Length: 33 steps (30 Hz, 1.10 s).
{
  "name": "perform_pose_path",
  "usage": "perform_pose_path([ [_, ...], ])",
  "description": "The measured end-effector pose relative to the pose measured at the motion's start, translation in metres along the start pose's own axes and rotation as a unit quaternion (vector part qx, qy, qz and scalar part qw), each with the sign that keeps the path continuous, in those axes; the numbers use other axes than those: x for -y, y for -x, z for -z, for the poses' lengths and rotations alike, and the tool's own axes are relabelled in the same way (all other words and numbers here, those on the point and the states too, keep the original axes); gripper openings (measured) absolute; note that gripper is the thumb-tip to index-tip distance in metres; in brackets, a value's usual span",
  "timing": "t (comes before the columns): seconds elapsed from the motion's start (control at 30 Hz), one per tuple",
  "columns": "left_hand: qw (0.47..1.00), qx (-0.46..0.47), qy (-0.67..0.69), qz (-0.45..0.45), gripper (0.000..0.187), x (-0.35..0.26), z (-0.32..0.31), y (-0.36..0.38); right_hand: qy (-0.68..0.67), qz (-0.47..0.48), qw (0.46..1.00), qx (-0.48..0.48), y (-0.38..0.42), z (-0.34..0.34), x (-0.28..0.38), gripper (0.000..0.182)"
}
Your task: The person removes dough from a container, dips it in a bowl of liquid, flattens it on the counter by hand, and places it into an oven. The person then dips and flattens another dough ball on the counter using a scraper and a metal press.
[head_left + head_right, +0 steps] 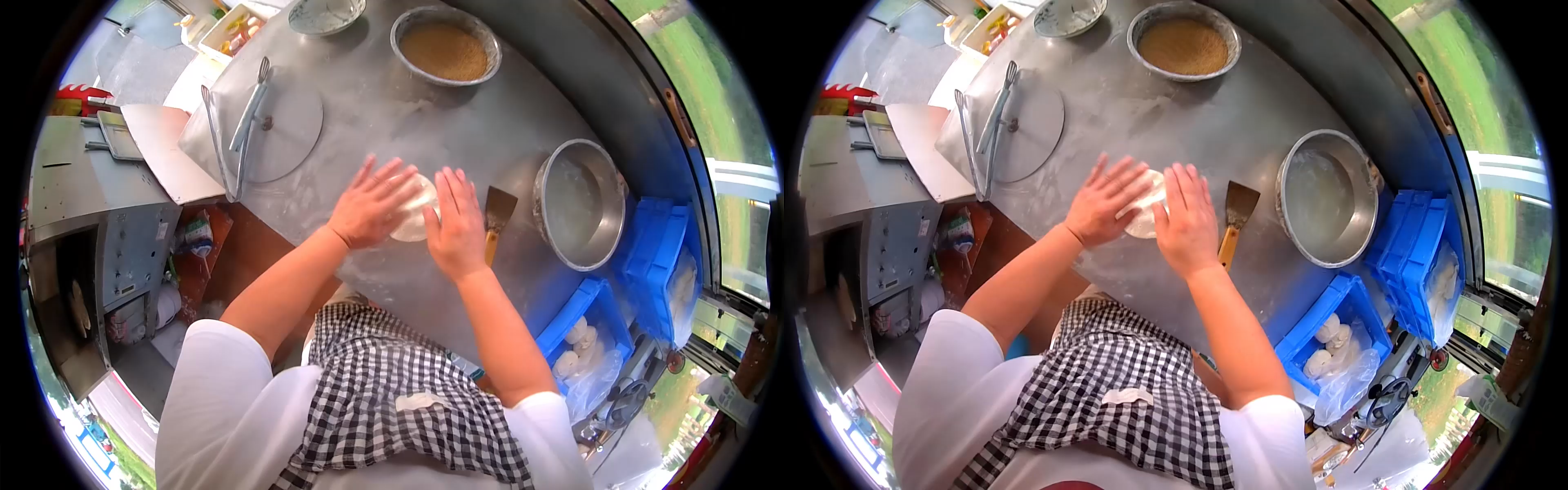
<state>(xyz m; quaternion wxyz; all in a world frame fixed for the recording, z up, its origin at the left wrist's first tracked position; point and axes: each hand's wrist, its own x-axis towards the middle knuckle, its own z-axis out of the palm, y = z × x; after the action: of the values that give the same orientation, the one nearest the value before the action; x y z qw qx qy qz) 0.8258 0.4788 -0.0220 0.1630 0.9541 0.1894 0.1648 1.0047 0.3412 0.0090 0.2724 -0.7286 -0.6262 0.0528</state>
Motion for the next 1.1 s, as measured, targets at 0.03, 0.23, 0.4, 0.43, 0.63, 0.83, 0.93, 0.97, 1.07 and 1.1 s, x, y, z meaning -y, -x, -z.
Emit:
perform_pose_path([
  [0.03, 0.998, -0.042, 0.010, 0.042, 0.058, 0.008, 0.005, 0.011, -0.005, 0.020, 1.000, 0.011, -0.013, -0.014, 0.010, 0.062],
  [0.23, 0.988, -0.030, -0.035, 0.147, 0.055, 0.078, 0.025, 0.055, 0.109, 0.044, 0.978, 0.173, -0.029, -0.080, 0.000, 0.079],
  [0.4, 0.984, -0.003, -0.044, 0.171, 0.062, 0.087, 0.020, 0.063, 0.119, -0.007, 0.980, 0.160, -0.025, -0.081, 0.012, 0.083],
  [0.43, 0.983, 0.007, -0.041, 0.177, 0.061, 0.080, 0.017, 0.072, 0.123, -0.020, 0.976, 0.179, -0.015, -0.081, 0.015, 0.083],
  [0.63, 0.983, 0.010, -0.037, 0.178, 0.062, 0.087, 0.022, 0.065, 0.017, -0.075, 0.996, 0.049, -0.033, -0.051, 0.022, 0.080],
  [0.83, 0.984, 0.011, -0.029, 0.177, 0.063, 0.087, 0.021, 0.060, -0.026, -0.089, 0.995, -0.047, -0.030, -0.020, 0.039, 0.070],
  [0.93, 0.982, 0.016, -0.038, 0.182, 0.064, 0.087, 0.021, 0.059, -0.240, -0.206, 0.948, 0.020, -0.040, -0.006, 0.060, 0.060],
  [0.97, 0.982, 0.017, -0.041, 0.181, 0.064, 0.088, 0.022, 0.057, -0.437, -0.281, 0.854, 0.035, -0.041, -0.010, 0.056, 0.056],
  [1.07, 0.982, 0.014, -0.047, 0.182, 0.062, 0.087, 0.021, 0.056, -0.715, -0.489, 0.498, 0.046, -0.047, -0.035, 0.035, 0.043],
  [1.1, 0.982, 0.009, -0.047, 0.183, 0.062, 0.085, 0.020, 0.055, -0.708, -0.509, 0.486, 0.058, -0.041, -0.037, 0.030, 0.042],
])
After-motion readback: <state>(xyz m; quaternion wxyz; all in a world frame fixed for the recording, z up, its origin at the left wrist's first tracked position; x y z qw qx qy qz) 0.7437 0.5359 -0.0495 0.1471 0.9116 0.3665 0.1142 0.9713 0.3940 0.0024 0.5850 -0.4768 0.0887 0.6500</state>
